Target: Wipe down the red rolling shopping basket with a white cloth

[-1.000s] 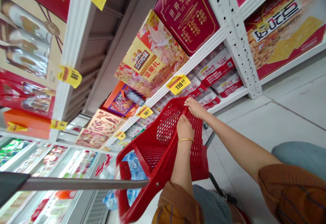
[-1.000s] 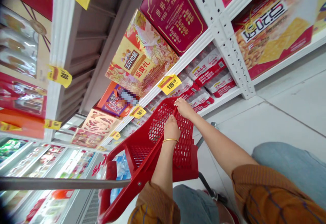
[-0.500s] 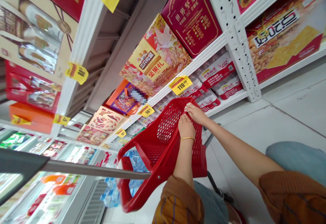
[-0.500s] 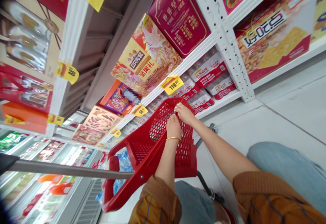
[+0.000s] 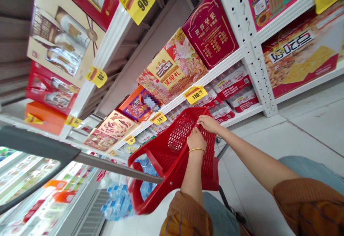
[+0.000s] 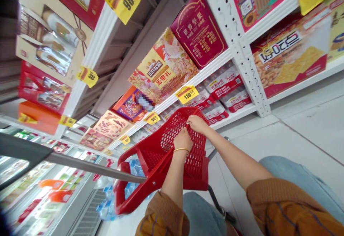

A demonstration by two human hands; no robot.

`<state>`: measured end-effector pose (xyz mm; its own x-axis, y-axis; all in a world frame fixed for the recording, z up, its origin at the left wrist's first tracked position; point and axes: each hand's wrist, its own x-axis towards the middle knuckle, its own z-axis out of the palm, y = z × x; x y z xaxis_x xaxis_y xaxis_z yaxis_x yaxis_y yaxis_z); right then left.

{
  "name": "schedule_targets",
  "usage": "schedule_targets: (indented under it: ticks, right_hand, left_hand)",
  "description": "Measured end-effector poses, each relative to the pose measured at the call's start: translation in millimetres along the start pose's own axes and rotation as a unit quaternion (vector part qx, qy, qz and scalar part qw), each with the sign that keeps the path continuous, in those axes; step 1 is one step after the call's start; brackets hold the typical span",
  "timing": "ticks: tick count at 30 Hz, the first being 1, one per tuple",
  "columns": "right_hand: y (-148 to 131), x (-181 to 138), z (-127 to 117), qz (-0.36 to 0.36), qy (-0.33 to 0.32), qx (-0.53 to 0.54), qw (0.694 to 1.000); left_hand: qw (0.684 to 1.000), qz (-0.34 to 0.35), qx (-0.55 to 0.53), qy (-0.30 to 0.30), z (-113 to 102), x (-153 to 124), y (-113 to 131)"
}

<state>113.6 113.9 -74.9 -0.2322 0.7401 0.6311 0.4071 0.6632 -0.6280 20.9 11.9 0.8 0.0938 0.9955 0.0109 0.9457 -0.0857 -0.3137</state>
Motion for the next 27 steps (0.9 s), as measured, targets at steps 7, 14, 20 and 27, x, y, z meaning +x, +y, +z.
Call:
schedule_targets:
  ticks: [7,14,20,27]
  right_hand:
    - [-12.8,-10.3,12.7,-0.005,-0.005,-0.012,1.000]
    - [-24.3,-25.6,22.8,-0.009,0.005,0.001,1.000]
    - [-30.1,-31.6,24.6,-0.022,-0.007,0.027,0.999]
    - [-26.8,-35.6,19.2,-0.034,-0.038,0.035,0.998]
  left_hand:
    - [0.999,-0.018,-0.001,0.032,4.2,-25.3,-8.8]
    - [0.997,-0.026,-0.012,0.077,13.5,-26.0,-2.3]
    - [0.994,-0.042,-0.037,0.098,17.2,-26.4,0.8]
    - [0.992,-0.050,-0.066,0.098,19.2,-28.3,4.2]
